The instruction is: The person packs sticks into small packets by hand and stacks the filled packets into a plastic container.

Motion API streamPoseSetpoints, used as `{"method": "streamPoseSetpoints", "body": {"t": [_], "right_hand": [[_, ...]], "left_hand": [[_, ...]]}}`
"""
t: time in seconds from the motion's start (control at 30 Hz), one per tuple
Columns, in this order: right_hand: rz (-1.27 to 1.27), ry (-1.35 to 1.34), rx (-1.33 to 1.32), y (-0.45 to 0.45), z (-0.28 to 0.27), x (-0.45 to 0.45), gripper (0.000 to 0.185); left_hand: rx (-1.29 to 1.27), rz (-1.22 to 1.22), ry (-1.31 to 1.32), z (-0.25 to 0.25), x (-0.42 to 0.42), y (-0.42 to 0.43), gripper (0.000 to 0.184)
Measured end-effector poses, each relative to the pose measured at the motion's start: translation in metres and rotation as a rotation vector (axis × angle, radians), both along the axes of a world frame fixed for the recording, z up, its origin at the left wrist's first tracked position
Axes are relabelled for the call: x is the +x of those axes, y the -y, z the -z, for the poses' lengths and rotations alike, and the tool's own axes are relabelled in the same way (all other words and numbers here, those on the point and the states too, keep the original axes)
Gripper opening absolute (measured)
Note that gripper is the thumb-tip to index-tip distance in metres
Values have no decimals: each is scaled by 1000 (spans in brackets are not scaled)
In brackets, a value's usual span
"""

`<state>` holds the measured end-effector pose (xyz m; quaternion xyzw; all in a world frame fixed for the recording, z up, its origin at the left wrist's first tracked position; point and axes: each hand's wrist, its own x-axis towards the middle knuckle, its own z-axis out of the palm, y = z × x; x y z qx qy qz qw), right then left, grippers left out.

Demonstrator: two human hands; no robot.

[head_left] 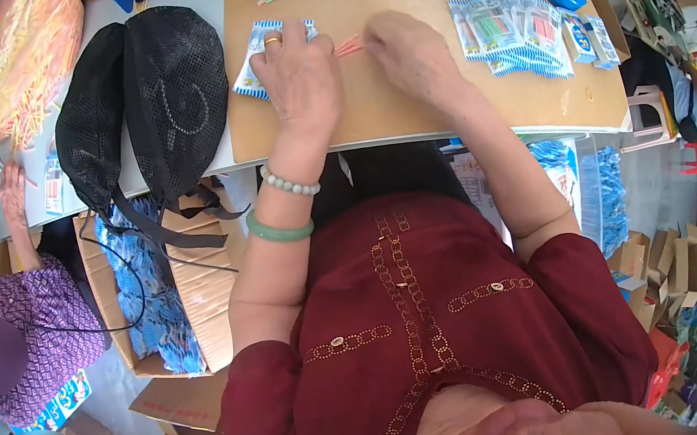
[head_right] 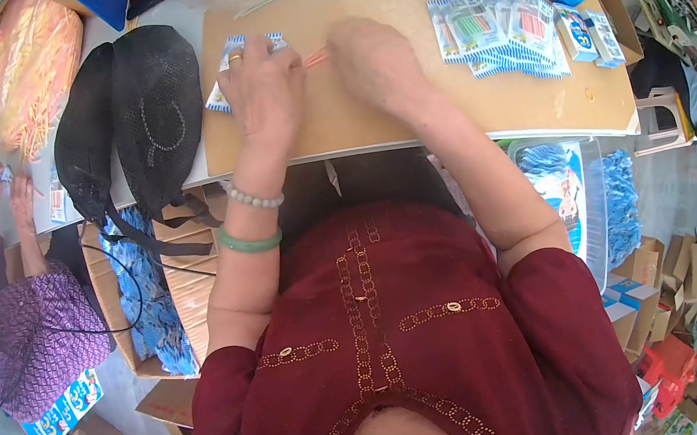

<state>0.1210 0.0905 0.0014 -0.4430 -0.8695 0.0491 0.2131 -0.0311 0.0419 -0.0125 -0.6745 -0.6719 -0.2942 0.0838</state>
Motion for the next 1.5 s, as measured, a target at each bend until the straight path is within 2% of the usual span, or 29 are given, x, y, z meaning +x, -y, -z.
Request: {"method": "streamPoseSetpoints", "body": {"t": [0.03, 0.13, 0.17, 0.27, 0.3, 0.43, 0.53, 0.63, 0.83, 0.97, 1.07, 1.23, 1.33, 1.5], "right_hand": [[-1, 2, -1, 0, 3, -2, 13], [-262, -91, 172, -1, 1, -15, 8], [-265, -91, 184, -6, -2, -16, 8], [-317, 182, 81, -14, -5, -14, 12], [-321, 182, 82, -17, -4, -14, 12], [-276, 379, 252, -44, 5, -18, 16], [-32, 288, 5, -86, 2, -21, 22], [10, 221, 51, -122, -14, -27, 24], [1, 163, 10, -194, -24, -64, 30], [93, 293, -15, -225, -2, -81, 39], [4, 471, -328, -233, -17, -82, 49], [-6, 490, -298, -218, -16, -81, 40], [-1, -508, -696, -211, -12, -70, 29], [-101, -699, -668, -193, -18, -45, 20]], "left_hand": [[13, 0, 23, 2, 0, 1, 7], [64, 11, 55, 1, -2, -1, 6], [78, 31, 87, 0, -4, 2, 8], [94, 67, 152, -3, -13, 10, 14], [88, 0, 124, -7, -18, 11, 17], [17, -172, 44, -12, -37, 14, 27], [-84, -235, 0, -13, -42, 9, 33], [-160, -227, 29, -18, -41, 12, 35], [-109, -257, 155, -16, -49, 5, 33], [-117, -277, 280, -15, -58, 4, 28], [-231, -263, 349, -17, -61, 6, 24], [-130, -206, 268, -19, -65, 5, 15], [-88, -192, 274, -19, -68, 7, 13], [106, -150, 345, -21, -67, 8, 8]]}}
